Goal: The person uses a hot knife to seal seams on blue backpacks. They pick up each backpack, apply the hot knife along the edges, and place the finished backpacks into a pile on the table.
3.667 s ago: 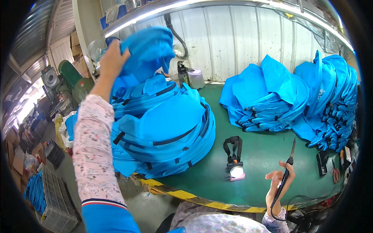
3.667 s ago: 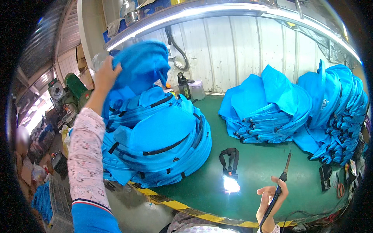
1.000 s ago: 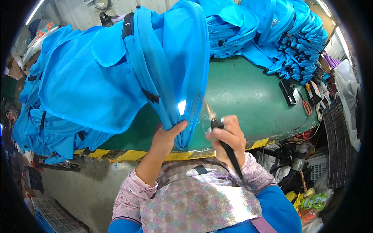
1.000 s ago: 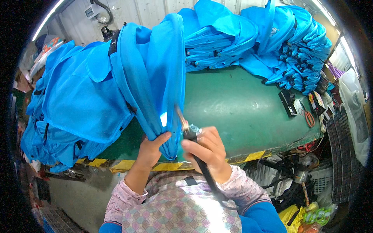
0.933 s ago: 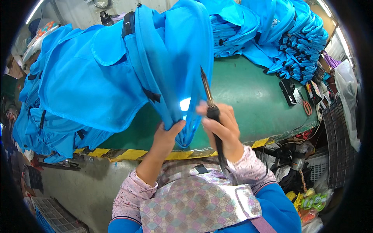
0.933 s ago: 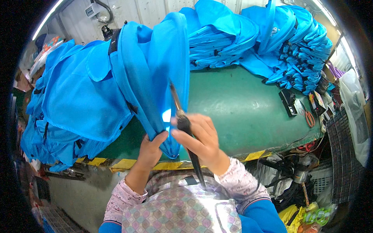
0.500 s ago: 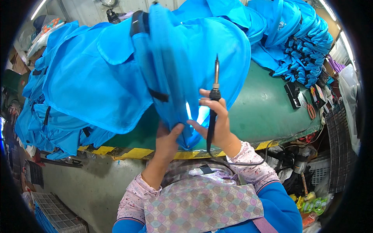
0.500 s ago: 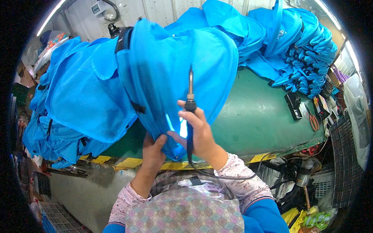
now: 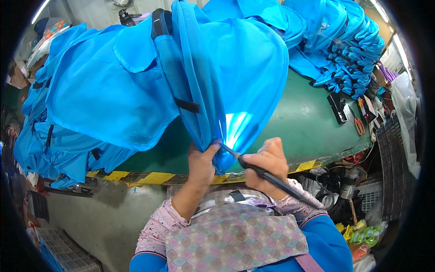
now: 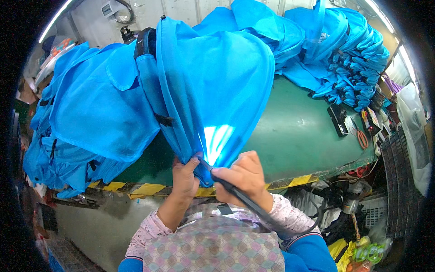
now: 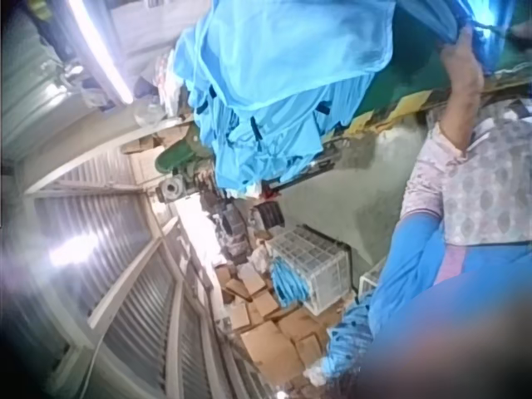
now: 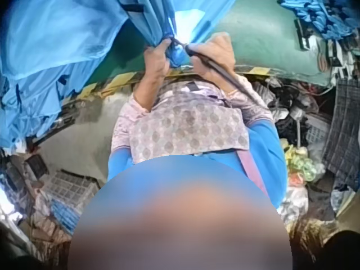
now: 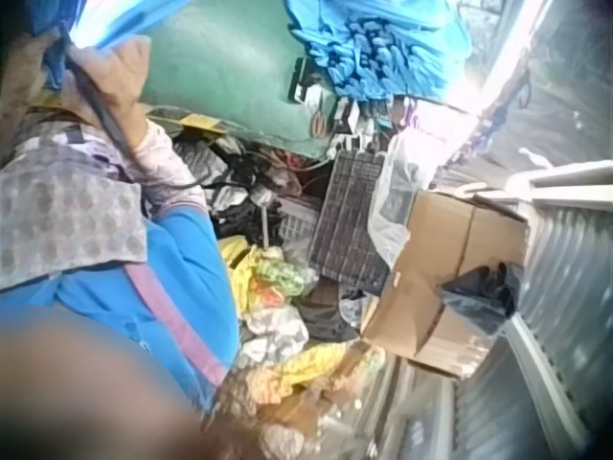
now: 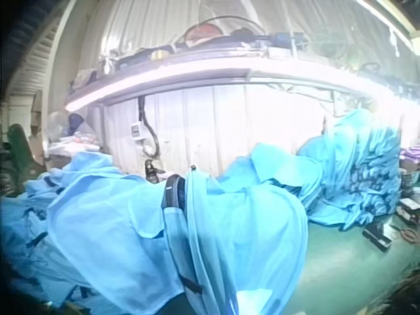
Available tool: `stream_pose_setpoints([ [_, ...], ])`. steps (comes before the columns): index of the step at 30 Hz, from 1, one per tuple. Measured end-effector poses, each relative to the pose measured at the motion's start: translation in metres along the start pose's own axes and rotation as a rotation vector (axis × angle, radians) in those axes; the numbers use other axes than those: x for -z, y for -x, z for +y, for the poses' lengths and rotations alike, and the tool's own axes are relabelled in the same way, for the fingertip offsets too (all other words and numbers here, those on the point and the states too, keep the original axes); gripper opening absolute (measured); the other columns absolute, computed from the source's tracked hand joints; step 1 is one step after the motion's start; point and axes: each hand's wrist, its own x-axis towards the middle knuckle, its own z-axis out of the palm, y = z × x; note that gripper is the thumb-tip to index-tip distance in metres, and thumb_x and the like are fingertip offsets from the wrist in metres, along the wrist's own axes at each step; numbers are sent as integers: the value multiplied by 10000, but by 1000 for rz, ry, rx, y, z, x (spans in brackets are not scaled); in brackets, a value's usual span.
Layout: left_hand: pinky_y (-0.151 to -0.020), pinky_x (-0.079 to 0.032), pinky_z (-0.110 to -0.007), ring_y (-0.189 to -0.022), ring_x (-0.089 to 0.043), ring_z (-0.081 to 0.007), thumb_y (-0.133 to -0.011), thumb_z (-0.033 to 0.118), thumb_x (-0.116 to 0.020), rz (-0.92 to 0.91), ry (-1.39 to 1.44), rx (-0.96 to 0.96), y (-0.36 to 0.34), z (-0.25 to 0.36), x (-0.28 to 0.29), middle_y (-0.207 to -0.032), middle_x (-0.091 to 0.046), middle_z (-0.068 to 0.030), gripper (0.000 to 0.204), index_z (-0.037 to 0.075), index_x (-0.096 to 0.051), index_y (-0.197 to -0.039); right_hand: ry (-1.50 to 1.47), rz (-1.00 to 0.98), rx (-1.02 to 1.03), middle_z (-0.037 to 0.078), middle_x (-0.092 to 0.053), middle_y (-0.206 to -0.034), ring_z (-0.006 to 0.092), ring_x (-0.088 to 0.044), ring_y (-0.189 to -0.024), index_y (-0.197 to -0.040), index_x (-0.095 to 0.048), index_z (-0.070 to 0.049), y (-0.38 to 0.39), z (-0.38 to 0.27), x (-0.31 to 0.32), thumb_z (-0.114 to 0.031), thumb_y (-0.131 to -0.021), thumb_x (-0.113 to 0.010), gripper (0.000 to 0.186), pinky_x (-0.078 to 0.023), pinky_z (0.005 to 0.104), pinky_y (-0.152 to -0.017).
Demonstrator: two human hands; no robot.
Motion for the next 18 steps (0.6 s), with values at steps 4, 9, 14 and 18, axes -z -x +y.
stream_pose_setpoints([
  [4, -912, -522, -344, -1007, -658, -197, -857, -42, -712, -14, -3, -38, 1, -2, 3, -1141, -670, -84, 479, 39, -522, -1289, 99, 23, 160, -23, -555, -647, 168, -487, -574, -1029, -694, -53, 6, 6, -20, -111, -732, -761, 311, -375, 329, -619],
  [9, -899, -526, -337, -990, -655, -189, -864, -37, -711, -21, -34, -45, 4, 0, -6, -1124, -664, -71, 435, 37, -530, -1253, 123, 6, 218, -16, -570, -687, 169, -505, -603, -1040, -692, -52, 2, 10, -22, -109, -745, -758, 307, -373, 336, -618],
  [14, -907, -525, -338, -1005, -652, -180, -877, -16, -723, -39, -104, -122, 12, 8, -15, -1127, -672, -70, 423, 30, -539, -1255, -59, 15, -105, 43, -611, -757, 218, -491, -624, -1022, -704, -55, -1, 7, -10, -94, -811, -731, 216, -377, 349, -620],
  [18, -955, -507, -365, -1049, -646, -202, -867, 9, -722, -1, -89, -8, 17, 10, -17, -1188, -659, -84, 453, 48, -556, -1286, -132, 308, -238, 121, -671, -920, 247, -575, -801, -1178, -610, -10, -2, 17, 8, -109, -914, -700, 296, -452, 369, -780],
])
